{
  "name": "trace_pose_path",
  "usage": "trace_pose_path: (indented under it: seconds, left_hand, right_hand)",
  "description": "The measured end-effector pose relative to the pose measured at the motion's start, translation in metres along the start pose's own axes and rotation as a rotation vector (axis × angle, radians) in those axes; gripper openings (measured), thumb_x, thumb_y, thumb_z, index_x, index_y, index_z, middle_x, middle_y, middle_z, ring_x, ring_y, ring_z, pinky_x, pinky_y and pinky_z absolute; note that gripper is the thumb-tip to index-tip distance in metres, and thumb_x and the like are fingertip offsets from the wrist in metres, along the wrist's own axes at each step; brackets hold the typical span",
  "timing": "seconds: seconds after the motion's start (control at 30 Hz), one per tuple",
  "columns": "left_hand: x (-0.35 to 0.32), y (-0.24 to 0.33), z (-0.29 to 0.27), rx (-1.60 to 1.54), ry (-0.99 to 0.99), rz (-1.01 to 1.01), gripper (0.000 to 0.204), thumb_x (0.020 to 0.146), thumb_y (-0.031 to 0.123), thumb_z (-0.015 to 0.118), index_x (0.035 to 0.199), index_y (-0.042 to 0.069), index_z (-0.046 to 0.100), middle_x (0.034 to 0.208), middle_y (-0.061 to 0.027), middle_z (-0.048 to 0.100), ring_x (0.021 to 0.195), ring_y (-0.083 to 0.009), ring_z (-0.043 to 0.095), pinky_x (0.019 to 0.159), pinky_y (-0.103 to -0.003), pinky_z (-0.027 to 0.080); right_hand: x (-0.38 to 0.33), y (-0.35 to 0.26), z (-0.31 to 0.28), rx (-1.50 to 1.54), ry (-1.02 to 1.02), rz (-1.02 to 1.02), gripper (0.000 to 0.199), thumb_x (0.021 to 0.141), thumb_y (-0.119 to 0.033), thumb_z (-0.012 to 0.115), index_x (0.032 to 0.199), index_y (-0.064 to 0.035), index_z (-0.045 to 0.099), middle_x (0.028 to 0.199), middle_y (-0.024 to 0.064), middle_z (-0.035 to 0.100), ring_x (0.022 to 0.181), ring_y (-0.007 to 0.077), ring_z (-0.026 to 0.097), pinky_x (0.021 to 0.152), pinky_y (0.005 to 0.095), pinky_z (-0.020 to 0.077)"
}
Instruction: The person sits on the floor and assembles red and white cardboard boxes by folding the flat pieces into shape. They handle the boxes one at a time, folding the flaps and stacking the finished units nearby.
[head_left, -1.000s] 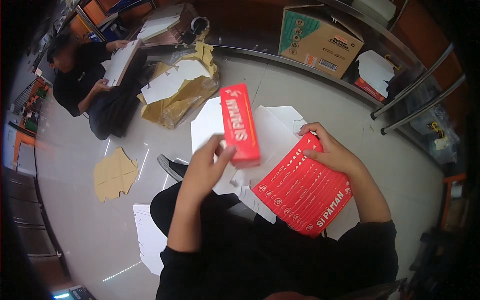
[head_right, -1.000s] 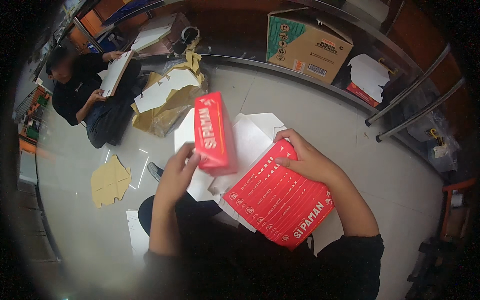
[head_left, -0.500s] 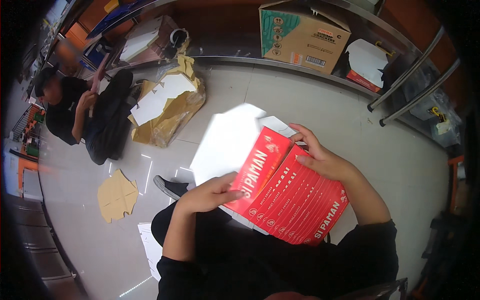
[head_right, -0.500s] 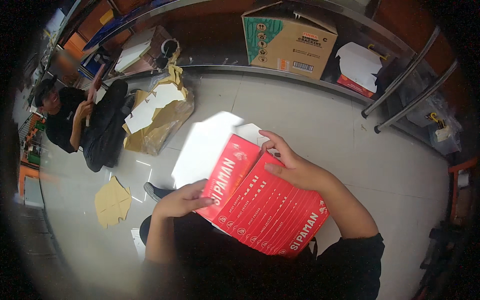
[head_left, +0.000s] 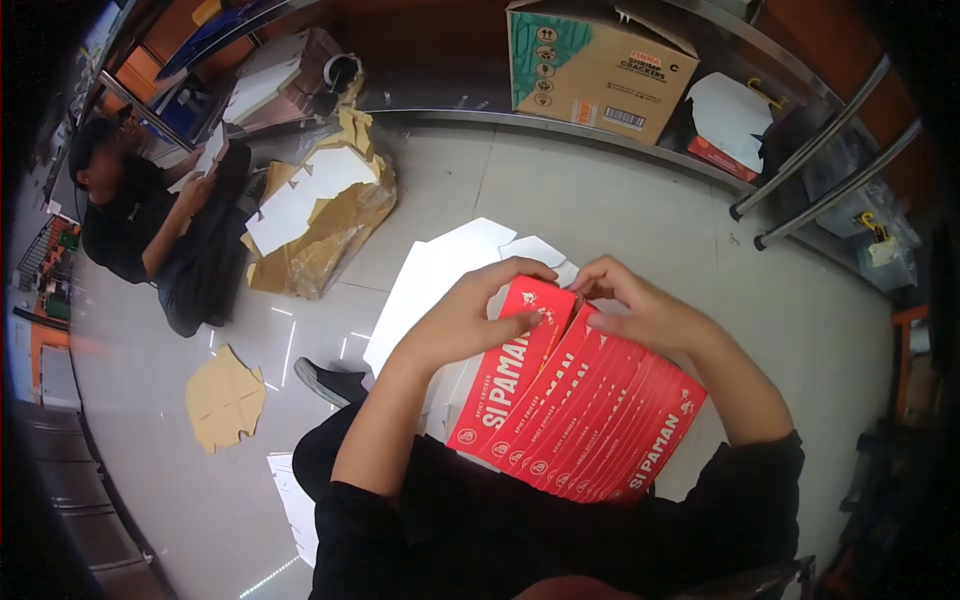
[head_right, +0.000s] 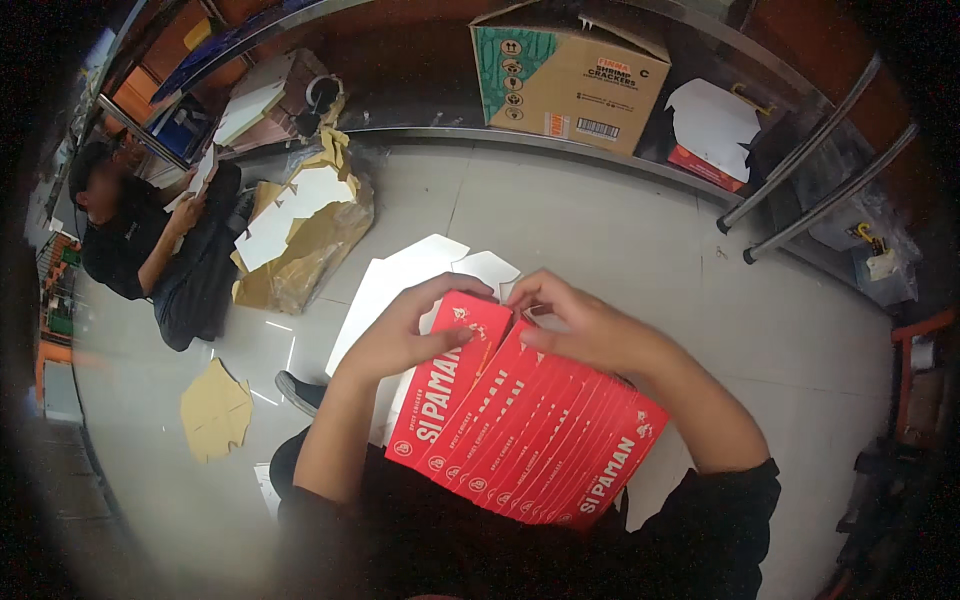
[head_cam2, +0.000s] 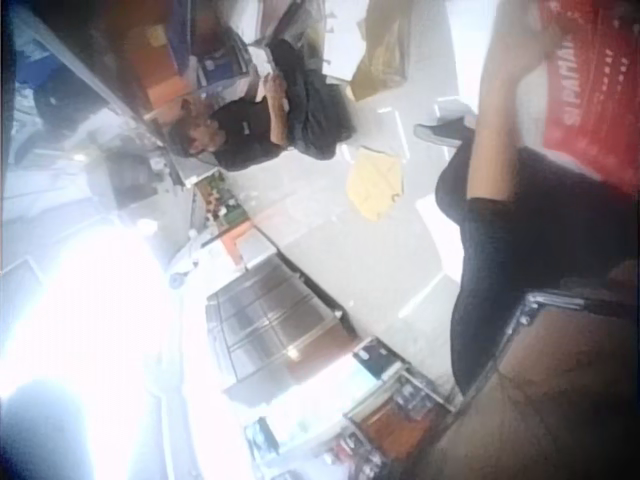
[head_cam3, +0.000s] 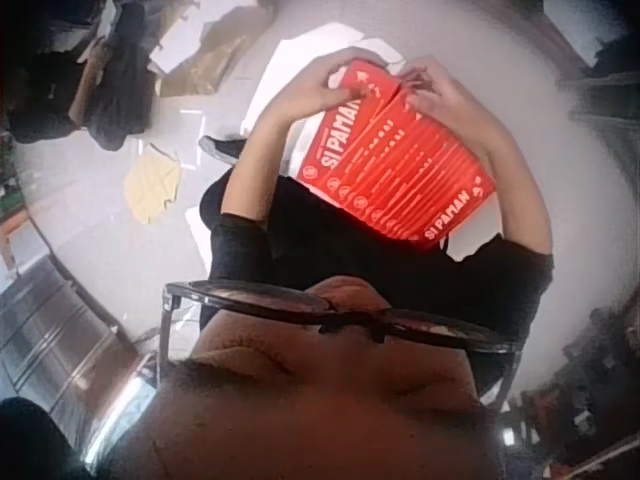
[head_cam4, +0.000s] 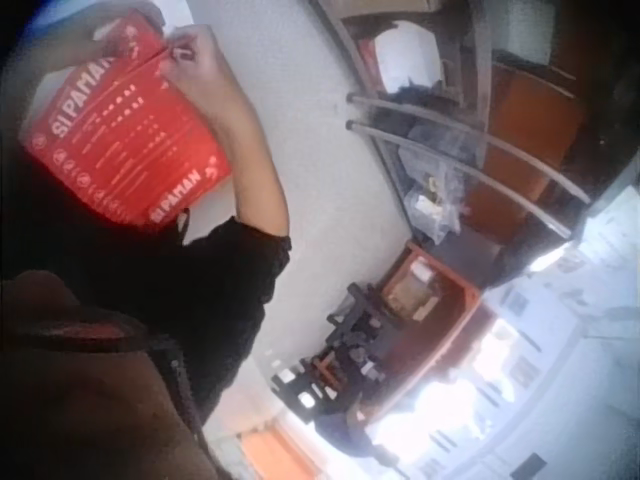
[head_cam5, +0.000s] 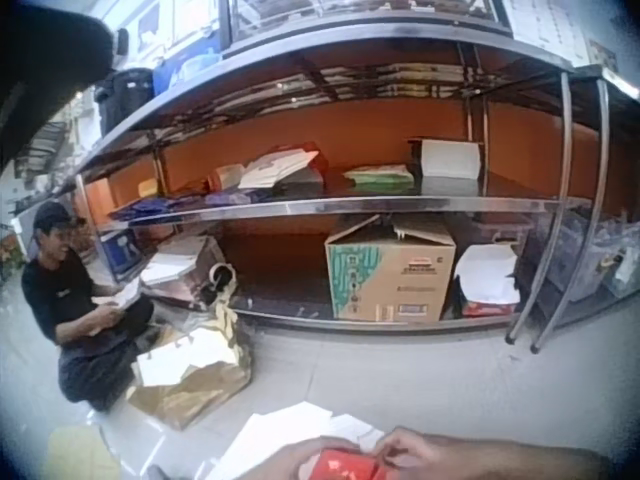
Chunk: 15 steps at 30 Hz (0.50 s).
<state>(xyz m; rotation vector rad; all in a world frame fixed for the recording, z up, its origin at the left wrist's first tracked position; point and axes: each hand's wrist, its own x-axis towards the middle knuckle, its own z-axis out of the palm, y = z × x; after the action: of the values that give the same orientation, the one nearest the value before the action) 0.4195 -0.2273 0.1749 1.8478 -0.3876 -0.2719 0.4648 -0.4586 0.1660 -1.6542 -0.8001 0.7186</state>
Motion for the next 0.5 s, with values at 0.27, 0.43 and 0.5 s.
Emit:
trace_pose_path:
  seconds: [0.27,0.43,0.5]
  left_hand:
    - [0.004,0.003,0.006,0.017,-0.022,0.142,0.028,0.062,0.004,0.061,0.09,0.002,0.059,0.089,-0.0102,0.063,0.087,-0.024,0.06,0.082,-0.032,0.043]
    - [0.009,0.017,0.014,0.146,-0.115,0.097,0.027,0.059,0.01,0.064,0.084,0.002,0.059,0.086,-0.0099,0.063,0.085,-0.0258,0.06,0.082,-0.034,0.042]
    - [0.011,0.023,0.014,0.197,-0.109,0.079,0.028,0.059,0.011,0.064,0.085,0.002,0.059,0.089,-0.0123,0.062,0.089,-0.0258,0.058,0.085,-0.034,0.04]
  right_hand:
    - [0.015,0.034,0.012,0.238,0.151,-0.381,0.026,0.083,-0.001,0.047,0.099,-0.0071,0.027,0.084,0.0079,0.052,0.079,0.0126,0.05,0.077,0.0305,0.0386]
    - [0.019,0.034,0.012,0.181,0.149,-0.528,0.027,0.083,0.0,0.043,0.099,-0.0082,0.023,0.078,0.0084,0.051,0.074,0.0133,0.049,0.076,0.03,0.0385]
    - [0.018,0.032,0.009,0.178,0.137,-0.535,0.027,0.083,0.0,0.044,0.1,-0.0077,0.024,0.078,0.0083,0.05,0.073,0.0132,0.048,0.075,0.03,0.0385]
